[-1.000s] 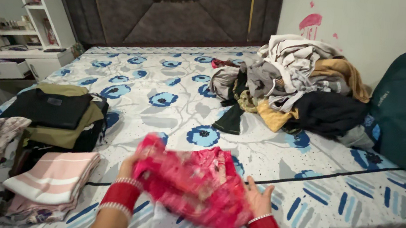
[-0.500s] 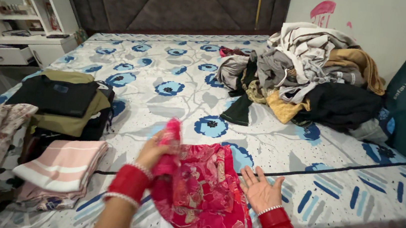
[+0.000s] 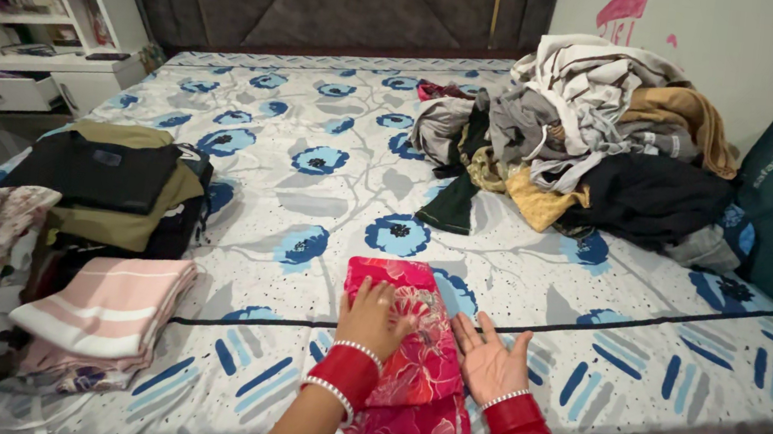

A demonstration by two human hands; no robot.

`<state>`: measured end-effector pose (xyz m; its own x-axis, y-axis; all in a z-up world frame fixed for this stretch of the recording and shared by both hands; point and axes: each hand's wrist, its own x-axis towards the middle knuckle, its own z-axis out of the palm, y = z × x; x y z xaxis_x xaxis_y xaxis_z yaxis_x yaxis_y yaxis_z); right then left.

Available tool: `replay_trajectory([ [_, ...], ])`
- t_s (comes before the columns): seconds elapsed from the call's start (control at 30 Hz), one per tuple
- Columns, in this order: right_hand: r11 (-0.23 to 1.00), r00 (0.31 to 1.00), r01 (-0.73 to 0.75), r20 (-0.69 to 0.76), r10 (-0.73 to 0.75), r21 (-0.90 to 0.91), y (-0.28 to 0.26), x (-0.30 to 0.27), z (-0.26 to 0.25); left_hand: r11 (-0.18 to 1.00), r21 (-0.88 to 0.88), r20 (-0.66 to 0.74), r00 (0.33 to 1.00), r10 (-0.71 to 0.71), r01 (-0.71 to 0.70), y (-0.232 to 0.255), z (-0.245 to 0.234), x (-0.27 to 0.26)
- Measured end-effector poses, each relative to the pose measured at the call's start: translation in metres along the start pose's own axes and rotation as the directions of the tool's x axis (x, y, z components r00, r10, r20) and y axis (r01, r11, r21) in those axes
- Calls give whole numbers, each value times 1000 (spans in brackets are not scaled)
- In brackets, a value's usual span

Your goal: The person folds a red floral garment and a green garment on a bed, smoothing the fabric by hand.

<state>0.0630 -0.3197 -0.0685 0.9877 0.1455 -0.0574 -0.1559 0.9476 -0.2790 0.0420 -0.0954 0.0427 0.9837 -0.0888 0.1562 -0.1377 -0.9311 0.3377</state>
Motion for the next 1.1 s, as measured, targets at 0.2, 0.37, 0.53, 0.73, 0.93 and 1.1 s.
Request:
replay_trajectory([
  [0.2, 982, 999, 17, -28, -22, -187, 6, -10, 24, 965, 242, 59, 995, 84, -96, -12, 19, -34],
  [0.37, 286, 964, -21, -96, -249, -958, 20, 3, 58, 968, 220, 55, 992, 113, -122, -16, 23, -34],
  [0.53, -689, 827, 457, 554, 97, -562, 60, 60, 80, 966, 210, 33, 989, 147, -150, -22, 30, -30],
  [0.73, -820, 988, 144, 42, 146, -553, 71, 86, 81, 985, 169, -3, 1000, -22, 22, -22, 35, -34],
  [0.93, -816, 995, 100, 79, 67, -569, 69, 88, 76, 989, -73, -244, 960, -139, 125, -30, 44, -45],
  [1.1, -823, 999, -5, 31, -27, -568, 68, 83, 67, 897, -185, 1, 912, -409, 403, -32, 23, -60],
])
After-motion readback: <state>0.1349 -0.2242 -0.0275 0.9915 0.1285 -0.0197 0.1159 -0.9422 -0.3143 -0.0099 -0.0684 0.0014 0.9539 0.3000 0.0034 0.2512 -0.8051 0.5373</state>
